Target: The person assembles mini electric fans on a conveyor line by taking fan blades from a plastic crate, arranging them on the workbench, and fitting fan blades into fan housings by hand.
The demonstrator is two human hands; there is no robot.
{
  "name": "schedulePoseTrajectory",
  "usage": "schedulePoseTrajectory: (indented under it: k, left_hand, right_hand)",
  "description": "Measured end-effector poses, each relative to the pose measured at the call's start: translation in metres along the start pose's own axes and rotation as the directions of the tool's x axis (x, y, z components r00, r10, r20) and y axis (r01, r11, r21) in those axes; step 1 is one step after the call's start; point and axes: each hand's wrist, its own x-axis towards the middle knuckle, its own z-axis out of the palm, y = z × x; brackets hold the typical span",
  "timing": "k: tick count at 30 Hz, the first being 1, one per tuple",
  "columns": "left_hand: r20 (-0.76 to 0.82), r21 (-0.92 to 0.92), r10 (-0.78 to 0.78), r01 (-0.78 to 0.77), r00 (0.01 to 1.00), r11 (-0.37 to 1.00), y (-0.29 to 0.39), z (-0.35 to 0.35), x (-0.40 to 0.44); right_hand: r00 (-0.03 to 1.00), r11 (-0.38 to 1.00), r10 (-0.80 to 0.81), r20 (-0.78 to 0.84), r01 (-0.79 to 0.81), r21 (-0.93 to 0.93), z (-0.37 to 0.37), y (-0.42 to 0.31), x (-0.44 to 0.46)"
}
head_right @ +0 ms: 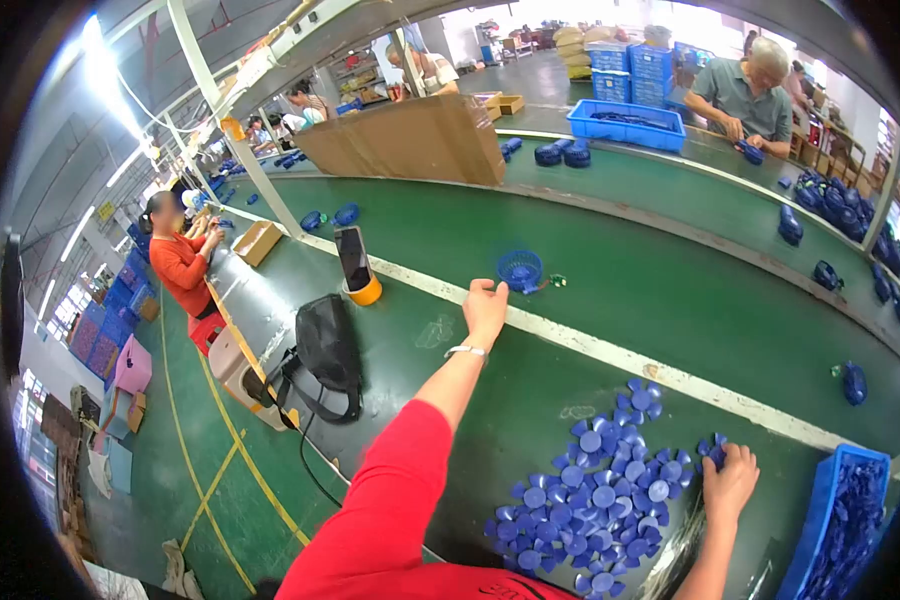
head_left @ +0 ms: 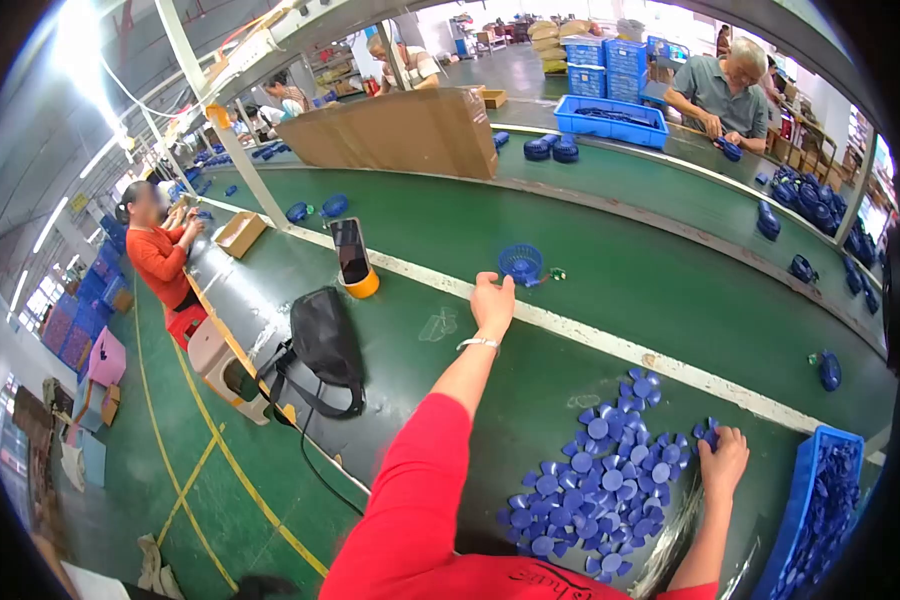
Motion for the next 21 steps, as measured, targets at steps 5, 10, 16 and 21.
schedulePoseTrajectory:
  k: [5,10,16,21]
  left_hand:
    - [0.129,0.319,-0.191,0.142,0.973,0.937,0.023,0.029,0.033]
    - [0.254,0.205,-0.146,0.095,0.956,0.974,0.033,0.055,0.025]
    - [0.373,-0.216,0.160,-0.082,0.914,0.973,0.091,0.020,-0.065]
    - [0.571,-0.569,0.318,0.086,0.757,0.818,0.128,-0.024,-0.176]
  right_hand:
    - [0.998,0.998,-0.051,-0.042,0.049,-0.044,0.000,-0.001,-0.002]
    - [0.999,0.999,-0.020,-0.029,0.021,0.027,0.002,0.003,-0.003]
    - [0.978,0.955,-0.108,-0.176,0.151,0.256,-0.030,-0.047,0.003]
    - [0.810,0.834,-0.409,-0.419,0.518,0.188,-0.068,-0.110,-0.009]
